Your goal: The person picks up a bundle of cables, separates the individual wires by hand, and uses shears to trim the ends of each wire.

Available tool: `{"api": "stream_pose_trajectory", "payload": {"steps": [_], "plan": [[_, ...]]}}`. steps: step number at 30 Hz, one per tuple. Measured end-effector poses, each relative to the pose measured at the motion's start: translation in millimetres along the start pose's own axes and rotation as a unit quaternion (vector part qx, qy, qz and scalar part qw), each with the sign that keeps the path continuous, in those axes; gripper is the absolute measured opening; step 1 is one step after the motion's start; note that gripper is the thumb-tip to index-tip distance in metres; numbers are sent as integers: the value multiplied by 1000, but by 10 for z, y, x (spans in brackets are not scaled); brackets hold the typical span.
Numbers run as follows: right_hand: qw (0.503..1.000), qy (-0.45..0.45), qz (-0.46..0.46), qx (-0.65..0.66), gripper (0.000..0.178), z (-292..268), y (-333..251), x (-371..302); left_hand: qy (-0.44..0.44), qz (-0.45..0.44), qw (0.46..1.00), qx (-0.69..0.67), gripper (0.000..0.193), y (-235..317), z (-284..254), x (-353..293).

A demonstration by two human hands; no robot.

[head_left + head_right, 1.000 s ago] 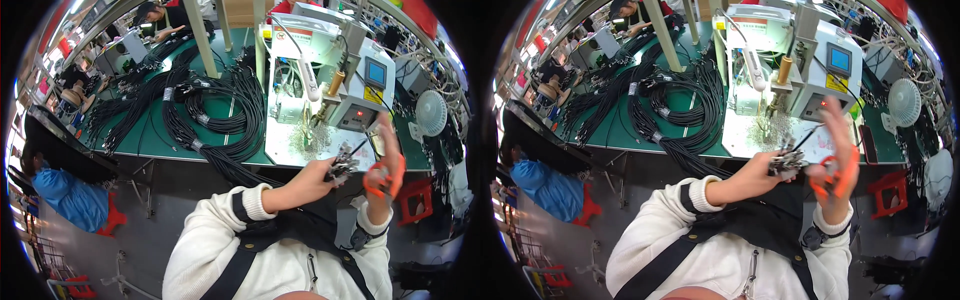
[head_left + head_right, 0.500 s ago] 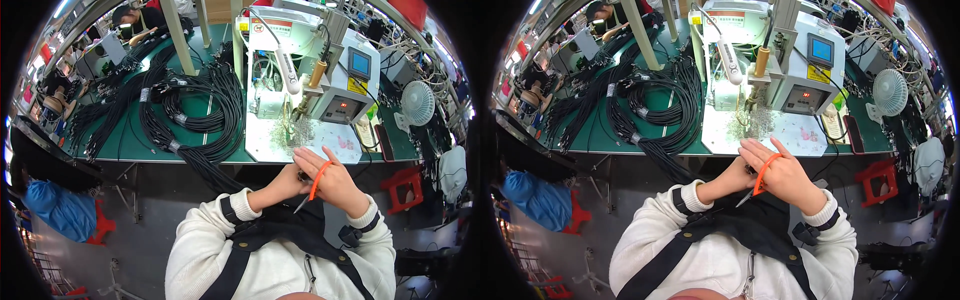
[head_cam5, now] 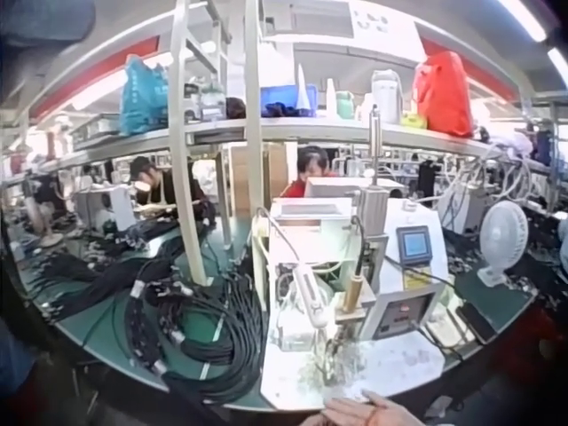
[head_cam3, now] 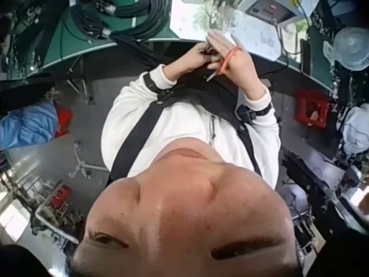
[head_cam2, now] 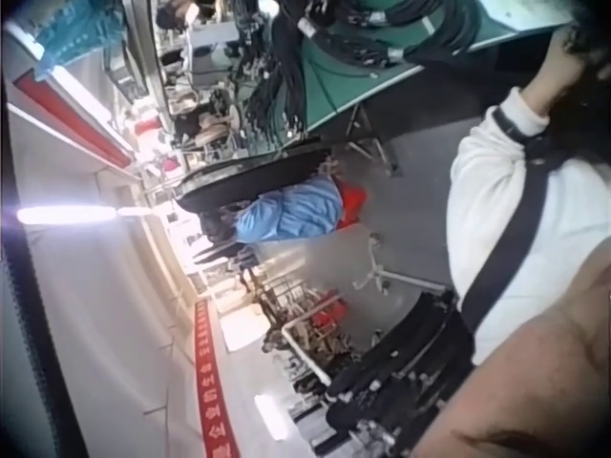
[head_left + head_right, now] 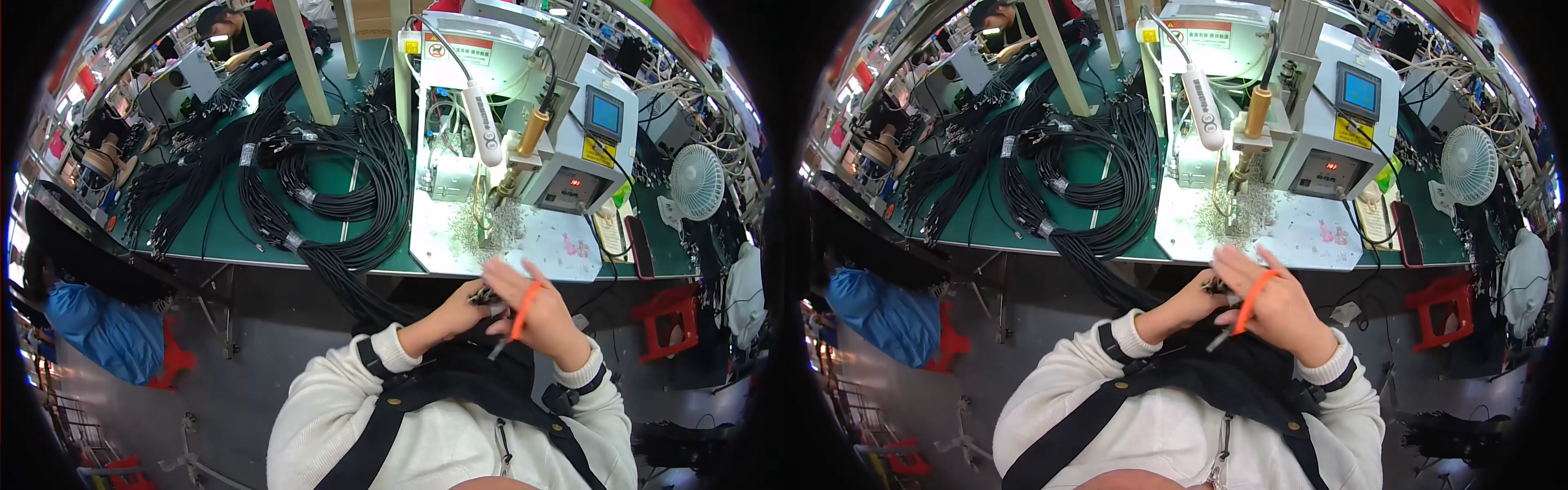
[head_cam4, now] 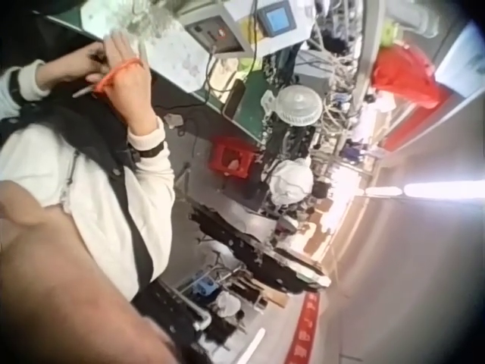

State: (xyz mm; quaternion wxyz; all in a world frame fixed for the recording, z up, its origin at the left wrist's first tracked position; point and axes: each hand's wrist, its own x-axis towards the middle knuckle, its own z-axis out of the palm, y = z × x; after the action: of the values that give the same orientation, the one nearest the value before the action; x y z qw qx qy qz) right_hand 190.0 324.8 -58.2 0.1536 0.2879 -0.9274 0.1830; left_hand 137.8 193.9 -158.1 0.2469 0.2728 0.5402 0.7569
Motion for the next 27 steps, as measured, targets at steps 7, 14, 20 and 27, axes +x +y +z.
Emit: {"api": "stream_pose_trajectory", "payload": {"steps": [7,14,20,27], "plan": [[998,-41,11,43,49,64,97,23,78,-78,993,37,13,70,-78,-18],[737,182,402,512,16,331,463,-27,60,-60,994,-62,13,187,-201,156],[681,88,386,616,11,504,507,17,96,-95,990,-36,11,176,-211,121],[910,299,139,251,16,860,443,-9,139,-140,962,-190,10,279,-304,74]]}}
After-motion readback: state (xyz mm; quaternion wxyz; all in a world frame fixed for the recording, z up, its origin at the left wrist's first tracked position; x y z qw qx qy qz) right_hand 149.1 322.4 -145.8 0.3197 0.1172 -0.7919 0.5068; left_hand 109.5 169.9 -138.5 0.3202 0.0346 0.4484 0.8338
